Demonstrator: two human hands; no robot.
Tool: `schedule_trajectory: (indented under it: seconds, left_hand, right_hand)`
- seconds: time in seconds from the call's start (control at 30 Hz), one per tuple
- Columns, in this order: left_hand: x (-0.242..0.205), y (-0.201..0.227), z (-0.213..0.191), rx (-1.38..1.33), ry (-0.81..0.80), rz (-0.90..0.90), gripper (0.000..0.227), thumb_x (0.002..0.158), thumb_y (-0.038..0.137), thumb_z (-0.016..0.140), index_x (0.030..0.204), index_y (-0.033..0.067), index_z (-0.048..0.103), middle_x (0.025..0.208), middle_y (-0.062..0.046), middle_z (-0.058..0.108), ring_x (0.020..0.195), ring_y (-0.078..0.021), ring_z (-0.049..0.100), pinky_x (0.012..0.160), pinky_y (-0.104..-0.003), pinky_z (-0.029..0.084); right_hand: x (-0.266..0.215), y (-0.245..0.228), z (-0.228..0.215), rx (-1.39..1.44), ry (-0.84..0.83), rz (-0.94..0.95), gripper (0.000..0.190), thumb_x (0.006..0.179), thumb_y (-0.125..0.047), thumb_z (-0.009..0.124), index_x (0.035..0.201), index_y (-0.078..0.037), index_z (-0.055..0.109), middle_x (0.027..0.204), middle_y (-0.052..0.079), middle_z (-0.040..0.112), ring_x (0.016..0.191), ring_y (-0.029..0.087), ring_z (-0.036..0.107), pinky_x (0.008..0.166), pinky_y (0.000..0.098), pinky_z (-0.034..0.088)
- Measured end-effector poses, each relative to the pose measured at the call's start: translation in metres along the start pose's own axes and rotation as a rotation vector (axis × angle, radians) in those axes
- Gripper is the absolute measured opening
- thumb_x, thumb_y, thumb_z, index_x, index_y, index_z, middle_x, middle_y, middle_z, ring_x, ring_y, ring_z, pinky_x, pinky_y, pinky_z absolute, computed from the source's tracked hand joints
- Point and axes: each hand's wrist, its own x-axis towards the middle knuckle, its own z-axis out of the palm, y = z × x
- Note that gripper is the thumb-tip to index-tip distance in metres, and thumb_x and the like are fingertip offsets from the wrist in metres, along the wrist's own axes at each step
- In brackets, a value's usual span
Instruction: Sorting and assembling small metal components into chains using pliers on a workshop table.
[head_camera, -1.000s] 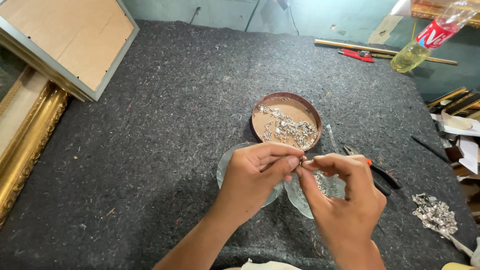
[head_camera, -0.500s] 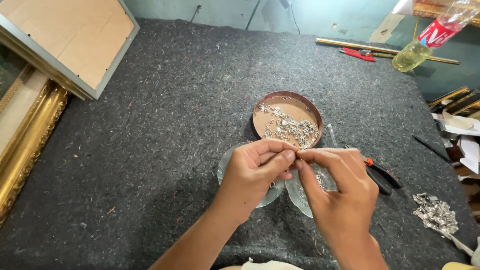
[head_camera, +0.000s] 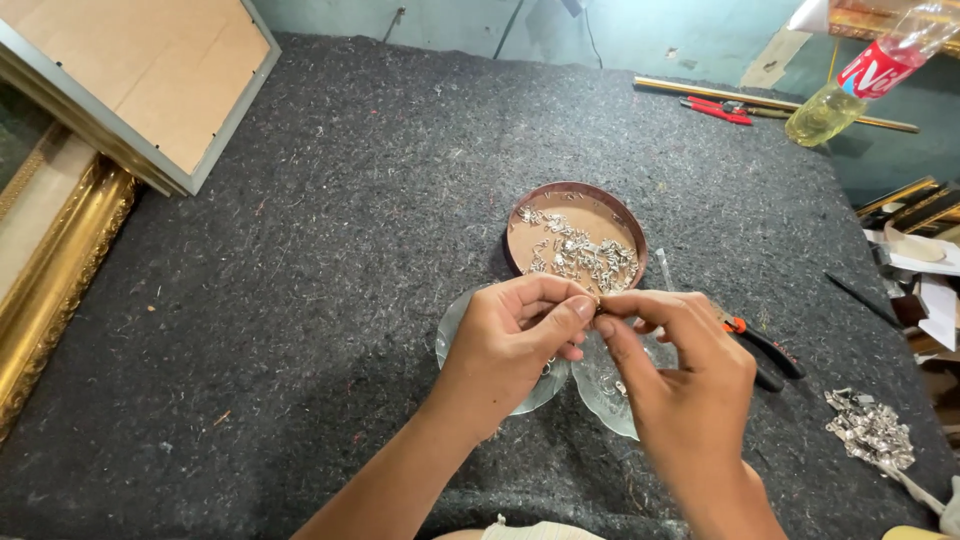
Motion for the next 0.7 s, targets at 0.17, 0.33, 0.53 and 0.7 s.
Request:
schedule_trajectory:
  seconds: [0.17, 0.33, 0.53, 0.7]
  left_hand:
    - [-0.002, 0.006, -0.001, -0.008, -0.014, -0.015, 0.020, 0.076, 0.014, 0.062, 0.085, -0.0035, 0.066, 0.066, -0.009, 0.062, 0.059, -0.0110, 0.057, 0.055, -0.020, 0.051]
    - [-0.001, 0.009, -0.001, -0.032, 0.007, -0.030, 0.018, 0.074, 0.013, 0.062, 0.080, -0.0041, 0.067, 0.062, -0.010, 0.062, 0.056, -0.0109, 0.056, 0.052, -0.020, 0.048]
    - [0.002, -0.002, -0.001, -0.055, 0.074, -0.029, 0.018, 0.075, 0.012, 0.061, 0.079, -0.0049, 0.065, 0.059, -0.011, 0.061, 0.053, -0.0115, 0.056, 0.051, -0.020, 0.050]
    - [0.002, -0.006, 0.001, 0.000, 0.045, -0.006, 0.015, 0.080, 0.014, 0.056, 0.076, 0.0001, 0.060, 0.063, -0.008, 0.060, 0.056, -0.0098, 0.055, 0.055, -0.020, 0.049]
  right_hand:
    - [-0.002, 0.001, 0.001, 0.041, 0.027, 0.069, 0.010, 0.077, -0.006, 0.067, 0.087, -0.006, 0.063, 0.081, 0.004, 0.063, 0.068, 0.012, 0.050, 0.066, 0.0242, 0.041]
    - [-0.003, 0.005, 0.004, 0.001, 0.019, 0.025, 0.010, 0.078, -0.008, 0.067, 0.087, -0.007, 0.062, 0.083, 0.004, 0.064, 0.075, 0.015, 0.055, 0.066, 0.0257, 0.043]
    - [-0.002, -0.001, 0.004, 0.035, 0.021, -0.106, 0.010, 0.079, -0.004, 0.064, 0.089, -0.002, 0.062, 0.086, 0.009, 0.064, 0.077, 0.018, 0.058, 0.072, 0.0274, 0.045]
    - [-0.003, 0.000, 0.005, 0.064, 0.004, -0.145, 0.004, 0.081, 0.001, 0.059, 0.083, -0.001, 0.061, 0.085, 0.009, 0.063, 0.079, 0.019, 0.058, 0.075, 0.0284, 0.045]
